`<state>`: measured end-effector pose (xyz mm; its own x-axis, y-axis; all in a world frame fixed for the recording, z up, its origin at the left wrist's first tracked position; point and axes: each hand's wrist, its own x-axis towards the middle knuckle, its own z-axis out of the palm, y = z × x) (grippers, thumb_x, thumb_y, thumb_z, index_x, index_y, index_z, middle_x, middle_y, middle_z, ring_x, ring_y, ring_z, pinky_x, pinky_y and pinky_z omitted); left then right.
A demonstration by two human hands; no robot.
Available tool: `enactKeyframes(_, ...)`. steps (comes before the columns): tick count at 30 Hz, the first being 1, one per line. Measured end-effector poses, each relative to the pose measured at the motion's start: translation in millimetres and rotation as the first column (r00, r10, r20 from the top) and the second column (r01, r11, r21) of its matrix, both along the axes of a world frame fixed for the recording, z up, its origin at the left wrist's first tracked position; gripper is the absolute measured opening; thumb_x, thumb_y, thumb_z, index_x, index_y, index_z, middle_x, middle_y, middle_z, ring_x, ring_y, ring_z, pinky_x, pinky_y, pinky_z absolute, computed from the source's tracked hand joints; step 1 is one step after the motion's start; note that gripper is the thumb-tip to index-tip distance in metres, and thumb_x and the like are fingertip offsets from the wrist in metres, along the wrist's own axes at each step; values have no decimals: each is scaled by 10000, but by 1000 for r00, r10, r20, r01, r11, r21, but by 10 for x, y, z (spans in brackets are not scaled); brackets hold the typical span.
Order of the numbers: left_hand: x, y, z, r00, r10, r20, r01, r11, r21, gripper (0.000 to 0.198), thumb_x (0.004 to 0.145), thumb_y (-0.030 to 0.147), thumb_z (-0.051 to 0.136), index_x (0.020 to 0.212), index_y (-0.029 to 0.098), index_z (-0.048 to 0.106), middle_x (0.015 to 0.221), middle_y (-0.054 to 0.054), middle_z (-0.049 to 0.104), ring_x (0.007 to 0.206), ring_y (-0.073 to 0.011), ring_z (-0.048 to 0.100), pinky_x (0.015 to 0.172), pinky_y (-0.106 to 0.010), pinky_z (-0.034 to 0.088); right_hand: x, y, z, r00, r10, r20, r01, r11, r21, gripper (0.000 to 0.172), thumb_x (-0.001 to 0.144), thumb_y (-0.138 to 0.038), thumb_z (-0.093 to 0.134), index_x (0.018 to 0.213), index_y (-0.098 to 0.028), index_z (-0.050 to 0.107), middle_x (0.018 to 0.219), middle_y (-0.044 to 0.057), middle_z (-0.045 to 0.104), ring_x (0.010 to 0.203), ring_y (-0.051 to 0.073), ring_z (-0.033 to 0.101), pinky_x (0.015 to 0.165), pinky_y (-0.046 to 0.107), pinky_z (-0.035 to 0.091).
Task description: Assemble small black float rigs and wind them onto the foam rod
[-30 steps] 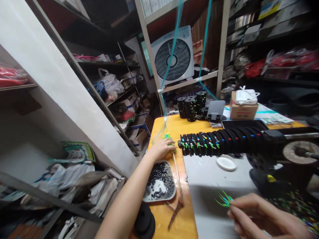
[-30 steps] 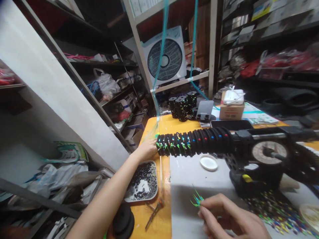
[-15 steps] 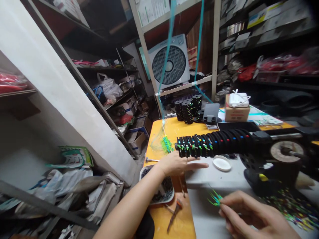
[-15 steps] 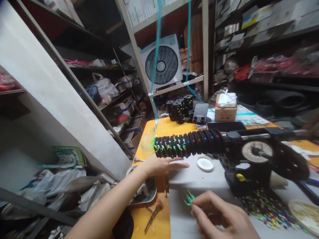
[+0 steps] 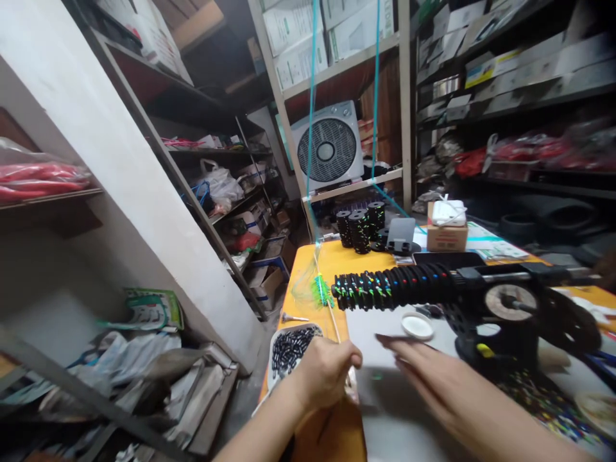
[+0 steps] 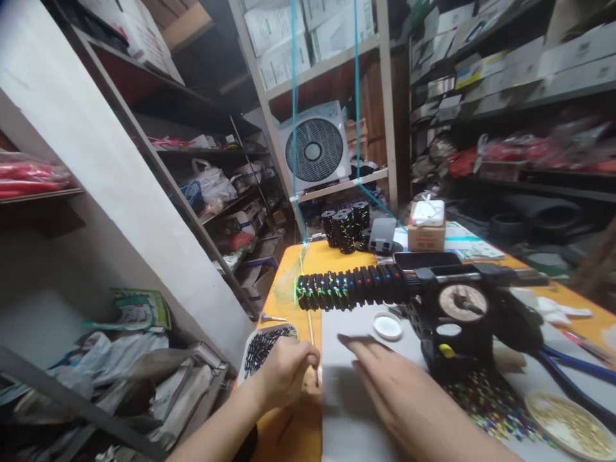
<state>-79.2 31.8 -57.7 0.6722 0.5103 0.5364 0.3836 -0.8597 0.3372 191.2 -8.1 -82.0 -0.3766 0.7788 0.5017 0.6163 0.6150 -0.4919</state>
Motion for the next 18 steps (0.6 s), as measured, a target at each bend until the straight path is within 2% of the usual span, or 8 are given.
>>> enactKeyframes(2,6,-70,41,991,14,132,-8,999,-46,349,1141,440,541,958,187,697,719,41,633,590,-130,586,603,-287,528,-332,292,110,994,100,34,-101,994,31,517,1149,-270,409,1652,-233,521,1631,188,604,1482,310,621,1214,531,548)
enactKeyframes(4,26,-138,98,963,46,267,-17,994,-112,413,1149,480,500,897,207,683,695,39,612,581,-136,548,605,-294,502,-677,581,247,980,188,60,-193,978,79,527,1096,-370,655,1602,-262,551,1673,151,544,1471,348,596,1212,637,512)
enactKeyframes(5,36,-171,127,939,75,337,-24,988,-154,445,1149,501,485,860,218,672,671,41,592,566,-137,518,595,-292,478,-825,716,318,969,235,77,-242,964,106,541,1069,-394,708,1574,-255,571,1674,145,532,1461,358,591,1192,641,524)
enactKeyframes(7,48,-231,183,863,162,479,-38,965,-258,511,1140,554,479,776,229,631,609,51,512,528,-130,434,555,-280,398,-1034,952,443,940,316,125,-333,930,153,514,1057,-383,728,1533,-239,599,1648,141,549,1438,353,601,1169,625,543)
enactKeyframes(10,49,-305,264,688,327,648,-12,897,-441,577,1085,651,542,705,217,554,585,66,388,520,-111,334,528,-254,314,-1136,1186,531,895,399,200,-431,888,159,413,1055,-393,731,1418,-207,668,1489,124,663,1293,304,687,1078,558,607)
enactKeyframes(13,42,-364,346,495,475,727,91,804,-587,619,979,732,669,687,213,500,589,82,343,512,-90,280,499,-212,299,-1116,1240,509,857,456,240,-491,863,114,348,1063,-400,723,1346,-199,698,1379,106,715,1183,264,725,1010,502,639)
enactKeyframes(15,33,-397,403,385,545,744,167,752,-638,643,874,752,785,687,211,491,581,94,330,499,-77,267,483,-186,308,-1117,1182,474,860,460,222,-486,870,80,357,1063,-400,723,1354,-196,693,1364,105,720,1166,261,731,999,498,643)
enactKeyframes(18,12,-442,483,270,606,748,257,704,-662,653,729,698,936,692,210,504,567,109,297,477,-63,247,477,-162,340,-1179,1004,426,890,436,134,-442,897,23,374,1061,-402,727,1366,-189,686,1347,102,724,1147,261,738,980,493,650)
